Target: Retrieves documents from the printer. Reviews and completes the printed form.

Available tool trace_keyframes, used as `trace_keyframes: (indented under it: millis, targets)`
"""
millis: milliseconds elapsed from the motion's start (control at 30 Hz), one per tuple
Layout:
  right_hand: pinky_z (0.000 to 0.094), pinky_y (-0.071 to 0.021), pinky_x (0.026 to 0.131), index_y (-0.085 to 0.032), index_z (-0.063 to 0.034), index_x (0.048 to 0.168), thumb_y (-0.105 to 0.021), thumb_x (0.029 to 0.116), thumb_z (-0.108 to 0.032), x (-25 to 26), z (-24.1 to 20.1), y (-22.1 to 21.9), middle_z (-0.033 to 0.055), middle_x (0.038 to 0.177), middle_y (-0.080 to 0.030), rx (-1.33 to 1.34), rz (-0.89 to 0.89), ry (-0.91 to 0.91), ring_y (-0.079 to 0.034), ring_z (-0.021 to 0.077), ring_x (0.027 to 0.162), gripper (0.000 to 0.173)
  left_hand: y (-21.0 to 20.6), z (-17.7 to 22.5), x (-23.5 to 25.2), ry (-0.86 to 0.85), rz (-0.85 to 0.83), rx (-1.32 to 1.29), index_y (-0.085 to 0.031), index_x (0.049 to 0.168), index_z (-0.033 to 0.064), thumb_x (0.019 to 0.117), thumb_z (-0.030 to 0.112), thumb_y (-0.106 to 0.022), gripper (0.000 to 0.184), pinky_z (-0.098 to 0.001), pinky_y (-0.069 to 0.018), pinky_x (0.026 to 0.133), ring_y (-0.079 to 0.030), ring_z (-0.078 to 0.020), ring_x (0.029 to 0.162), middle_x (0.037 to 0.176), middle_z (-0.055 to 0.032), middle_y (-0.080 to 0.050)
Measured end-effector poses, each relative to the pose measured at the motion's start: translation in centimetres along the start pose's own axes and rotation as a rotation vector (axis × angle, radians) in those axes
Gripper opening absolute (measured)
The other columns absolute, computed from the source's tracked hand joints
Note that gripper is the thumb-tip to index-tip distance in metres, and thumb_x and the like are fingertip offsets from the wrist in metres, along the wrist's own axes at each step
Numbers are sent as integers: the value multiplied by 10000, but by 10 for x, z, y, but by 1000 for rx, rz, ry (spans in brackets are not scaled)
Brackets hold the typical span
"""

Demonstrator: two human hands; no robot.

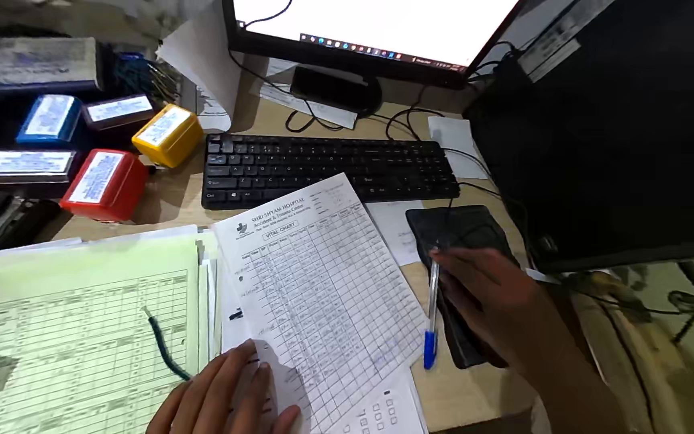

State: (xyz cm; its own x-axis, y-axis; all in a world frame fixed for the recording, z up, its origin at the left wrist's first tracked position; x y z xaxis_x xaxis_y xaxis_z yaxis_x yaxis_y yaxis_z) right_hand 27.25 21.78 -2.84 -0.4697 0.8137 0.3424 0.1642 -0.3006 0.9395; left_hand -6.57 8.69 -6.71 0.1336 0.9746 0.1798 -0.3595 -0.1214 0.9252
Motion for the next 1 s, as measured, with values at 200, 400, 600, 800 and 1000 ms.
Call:
trace_keyframes:
  millis: [200, 400, 600, 800, 1000]
  targets:
    - [485, -589, 808, -723, -105, 1243, -539, 987, -249, 10, -17, -7, 99, 1270, -693, 84, -16, -136, -699, 289, 1035, 346, 2, 2, -2, 21, 10, -47, -754, 1155, 127, 944, 532, -658, 467, -463, -430, 1075, -607, -302, 1253, 1374, -168, -638]
    - [400, -611, 818, -744, -117, 1211, -594, 992, -331, 1, -67, -24, 107, 1214, -722, 232, -32, -226, -712, 251, 1034, 341, 1, 2, -5, 5, 32, -53, -755, 1129, 103, 945, 496, -676, 441, -449, -431, 1106, -607, -286, 1271, 1352, -154, -657]
    - [354, -580, 641, -745, -147, 1214, -623, 936, -392, 21, -66, -31, 61, 1098, -722, 312, -52, -358, -690, 184, 832, 390, 1, 1, -7, 14, 36, -72, -754, 1121, 90, 945, 485, -682, 438, -459, -428, 1122, -609, -297, 1273, 1338, -165, -662]
    - [255, -604, 655, -690, -125, 1297, -726, 895, -302, 22, -61, -18, -16, 994, -748, 685, -145, -584, -702, 66, 779, 441, 0, 3, -7, 32, 23, -99, -742, 1142, 74, 962, 466, -666, 438, -469, -428, 1129, -604, -309, 1283, 1348, -176, -652]
    - [254, -636, 718, -705, -80, 1260, -716, 926, -154, 11, -66, -8, 1, 1006, -776, 830, -163, -652, -740, 84, 835, 343, 1, 1, -7, 25, 9, -80, -695, 1260, 77, 970, 462, -654, 484, -464, -405, 1143, -593, -289, 1298, 1357, -155, -652]
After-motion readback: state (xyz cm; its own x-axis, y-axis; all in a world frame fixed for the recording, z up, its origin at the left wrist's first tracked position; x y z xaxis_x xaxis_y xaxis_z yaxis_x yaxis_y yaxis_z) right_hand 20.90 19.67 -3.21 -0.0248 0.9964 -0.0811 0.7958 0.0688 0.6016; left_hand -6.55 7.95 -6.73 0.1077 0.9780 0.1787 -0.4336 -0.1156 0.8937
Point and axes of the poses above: each hand's wrist, its own x-axis towards the middle knuckle, its own y-axis out of the back of the hand, z = x × y, the point moved 2 cm from there along x, towards the middle knuckle
